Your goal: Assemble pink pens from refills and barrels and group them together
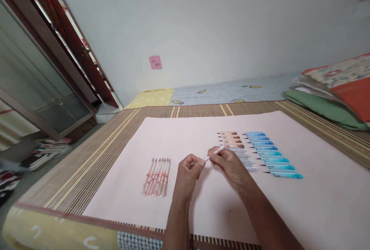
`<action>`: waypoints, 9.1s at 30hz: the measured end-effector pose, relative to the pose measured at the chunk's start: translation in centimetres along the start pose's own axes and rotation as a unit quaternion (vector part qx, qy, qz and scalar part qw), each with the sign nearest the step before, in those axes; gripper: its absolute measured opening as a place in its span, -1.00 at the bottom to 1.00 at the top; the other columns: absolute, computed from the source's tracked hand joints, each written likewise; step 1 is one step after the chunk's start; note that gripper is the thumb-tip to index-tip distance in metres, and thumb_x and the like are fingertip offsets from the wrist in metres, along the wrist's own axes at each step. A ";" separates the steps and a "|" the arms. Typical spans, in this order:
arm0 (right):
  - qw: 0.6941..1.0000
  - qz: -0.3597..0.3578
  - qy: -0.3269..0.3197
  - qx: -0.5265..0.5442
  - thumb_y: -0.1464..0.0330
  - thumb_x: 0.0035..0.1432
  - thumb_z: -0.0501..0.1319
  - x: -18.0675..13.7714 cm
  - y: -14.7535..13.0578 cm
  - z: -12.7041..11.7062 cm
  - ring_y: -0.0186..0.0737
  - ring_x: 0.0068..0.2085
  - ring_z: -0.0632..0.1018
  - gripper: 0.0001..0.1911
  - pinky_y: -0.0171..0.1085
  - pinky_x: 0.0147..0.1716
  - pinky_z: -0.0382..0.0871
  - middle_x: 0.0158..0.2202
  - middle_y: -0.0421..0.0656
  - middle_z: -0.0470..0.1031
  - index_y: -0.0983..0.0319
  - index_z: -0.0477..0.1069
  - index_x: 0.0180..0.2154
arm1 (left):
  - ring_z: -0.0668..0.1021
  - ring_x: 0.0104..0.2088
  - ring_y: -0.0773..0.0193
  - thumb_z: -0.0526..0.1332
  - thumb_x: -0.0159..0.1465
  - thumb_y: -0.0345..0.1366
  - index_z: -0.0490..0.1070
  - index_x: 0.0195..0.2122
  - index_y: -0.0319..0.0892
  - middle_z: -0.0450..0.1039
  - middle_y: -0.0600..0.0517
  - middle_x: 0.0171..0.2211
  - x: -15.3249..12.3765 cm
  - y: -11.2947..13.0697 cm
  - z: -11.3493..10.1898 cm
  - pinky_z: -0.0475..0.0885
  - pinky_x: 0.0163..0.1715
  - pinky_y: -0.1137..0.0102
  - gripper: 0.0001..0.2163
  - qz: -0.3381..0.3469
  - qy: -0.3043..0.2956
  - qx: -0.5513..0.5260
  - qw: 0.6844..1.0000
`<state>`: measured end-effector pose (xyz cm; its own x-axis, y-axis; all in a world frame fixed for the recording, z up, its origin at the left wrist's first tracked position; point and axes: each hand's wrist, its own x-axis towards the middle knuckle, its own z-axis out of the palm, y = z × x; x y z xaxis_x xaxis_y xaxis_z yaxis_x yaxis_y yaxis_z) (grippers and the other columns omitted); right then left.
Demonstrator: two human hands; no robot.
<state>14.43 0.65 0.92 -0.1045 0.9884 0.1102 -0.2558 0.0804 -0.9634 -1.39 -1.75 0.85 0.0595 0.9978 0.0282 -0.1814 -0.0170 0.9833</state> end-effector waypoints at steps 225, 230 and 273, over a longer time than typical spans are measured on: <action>0.918 -0.025 -0.129 -0.373 0.47 0.08 0.25 -4.4 7.1 9.2 -0.08 0.03 0.55 -0.57 -0.10 0.04 0.38 0.03 -0.04 0.53 0.20 0.42 0.03 | 0.39 -0.58 0.48 0.33 -0.03 -0.36 0.48 -0.33 -0.26 0.44 0.11 -0.52 -2.2 3.2 -11.7 0.22 -0.57 0.54 -0.78 0.116 0.467 -0.245 0.842; 0.886 -0.080 -0.197 -0.412 0.46 0.08 0.29 -5.3 7.1 9.7 -0.08 0.06 0.51 -0.46 -0.11 0.08 0.38 0.06 -0.06 0.44 0.19 0.37 0.13 | 0.38 -0.58 0.49 0.33 -0.03 -0.38 0.48 -0.32 -0.27 0.43 0.12 -0.53 -2.4 3.3 -12.2 0.20 -0.57 0.56 -0.78 0.109 0.472 -0.266 0.833; 0.734 -0.268 -0.251 -0.571 0.44 0.41 0.03 -6.1 7.7 10.4 -0.17 -0.20 0.47 -0.78 -0.25 -0.24 0.33 -0.19 -0.08 0.46 0.19 0.45 -0.10 | 0.38 -0.59 0.46 0.34 -0.01 -0.39 0.47 -0.36 -0.26 0.43 0.11 -0.54 -2.1 2.3 -12.4 0.20 -0.58 0.53 -0.84 0.081 0.446 -0.278 0.847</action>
<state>3.13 -6.09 -4.64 -0.6983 0.6253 0.3484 0.5525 0.7803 -0.2929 -14.13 -3.11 0.82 -0.7311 0.6400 -0.2363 -0.5651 -0.3742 0.7353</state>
